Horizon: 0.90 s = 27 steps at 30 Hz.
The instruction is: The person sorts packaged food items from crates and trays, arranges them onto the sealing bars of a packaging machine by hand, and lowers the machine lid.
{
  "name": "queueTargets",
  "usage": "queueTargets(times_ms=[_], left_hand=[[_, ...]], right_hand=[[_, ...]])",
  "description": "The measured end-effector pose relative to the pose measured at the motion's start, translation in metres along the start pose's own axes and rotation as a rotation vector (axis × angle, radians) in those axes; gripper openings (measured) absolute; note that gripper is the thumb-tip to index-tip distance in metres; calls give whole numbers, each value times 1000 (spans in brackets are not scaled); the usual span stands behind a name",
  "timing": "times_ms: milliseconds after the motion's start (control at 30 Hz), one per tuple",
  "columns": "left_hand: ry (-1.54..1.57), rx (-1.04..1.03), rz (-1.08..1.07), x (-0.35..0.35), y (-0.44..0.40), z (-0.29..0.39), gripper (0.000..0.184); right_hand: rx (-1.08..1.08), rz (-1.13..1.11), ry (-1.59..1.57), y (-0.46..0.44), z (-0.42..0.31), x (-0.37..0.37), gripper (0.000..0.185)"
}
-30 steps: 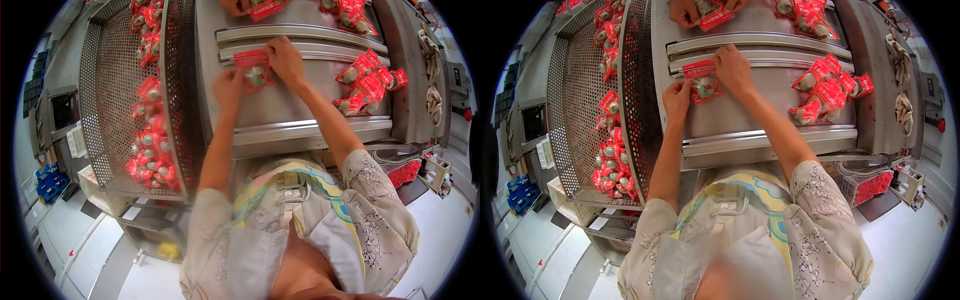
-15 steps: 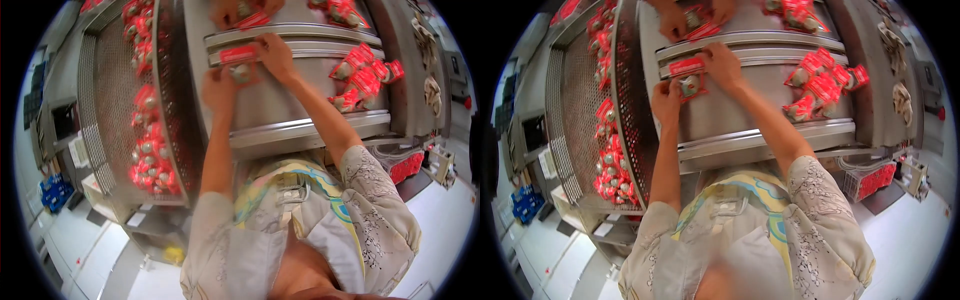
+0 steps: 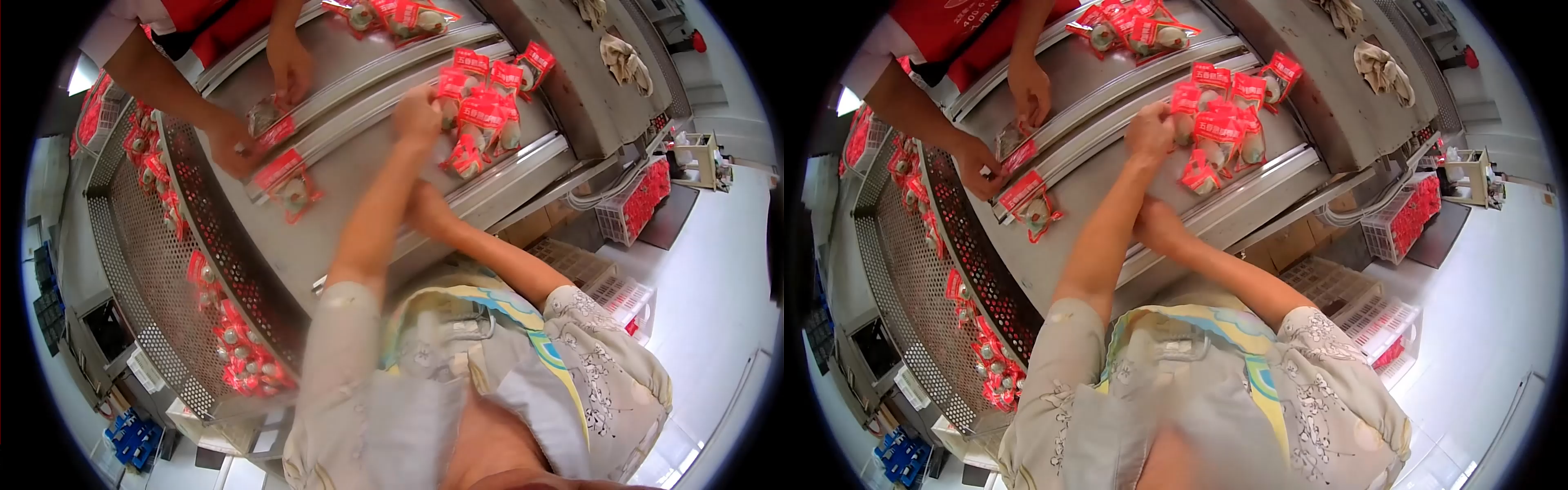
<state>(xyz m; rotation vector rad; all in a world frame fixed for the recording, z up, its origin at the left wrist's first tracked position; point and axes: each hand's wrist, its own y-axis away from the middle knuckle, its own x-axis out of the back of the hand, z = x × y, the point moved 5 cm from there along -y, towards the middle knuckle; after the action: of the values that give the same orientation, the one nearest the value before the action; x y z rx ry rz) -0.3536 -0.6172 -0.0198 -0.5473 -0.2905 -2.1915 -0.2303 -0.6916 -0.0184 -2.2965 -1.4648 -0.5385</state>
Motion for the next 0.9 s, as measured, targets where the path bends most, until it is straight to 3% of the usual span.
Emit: queueTargets(times_ms=[100,133,200,267,300,367,500,600,700,800,900], left_hand=[[324,29,92,8,9,-29,13],[305,-49,138,23,17,-29,14],[440,2,162,44,30,-48,14],[556,32,158,69,47,-59,16],[524,42,198,80,56,-64,16],[464,64,274,98,73,-75,17],[436,72,402,113,105,-83,21],[395,153,439,123,124,-84,28],[194,73,605,114,135,-126,26],[436,396,559,88,145,-168,19],[1002,716,523,88,147,-134,15]], right_hand=[[22,37,-101,-2,1,18,21],[3,106,-84,-3,-2,25,21],[-27,236,-55,-9,-12,37,23],[81,417,-45,-23,-19,47,24],[134,507,-41,-31,-19,48,24],[17,500,-106,-48,1,31,20],[-354,190,-533,-67,19,-6,21],[-518,49,-632,-72,14,-19,29],[-501,-71,-168,-83,46,-25,33],[-556,-223,83,-94,48,-22,37],[-582,-269,218,-107,55,-23,39]])
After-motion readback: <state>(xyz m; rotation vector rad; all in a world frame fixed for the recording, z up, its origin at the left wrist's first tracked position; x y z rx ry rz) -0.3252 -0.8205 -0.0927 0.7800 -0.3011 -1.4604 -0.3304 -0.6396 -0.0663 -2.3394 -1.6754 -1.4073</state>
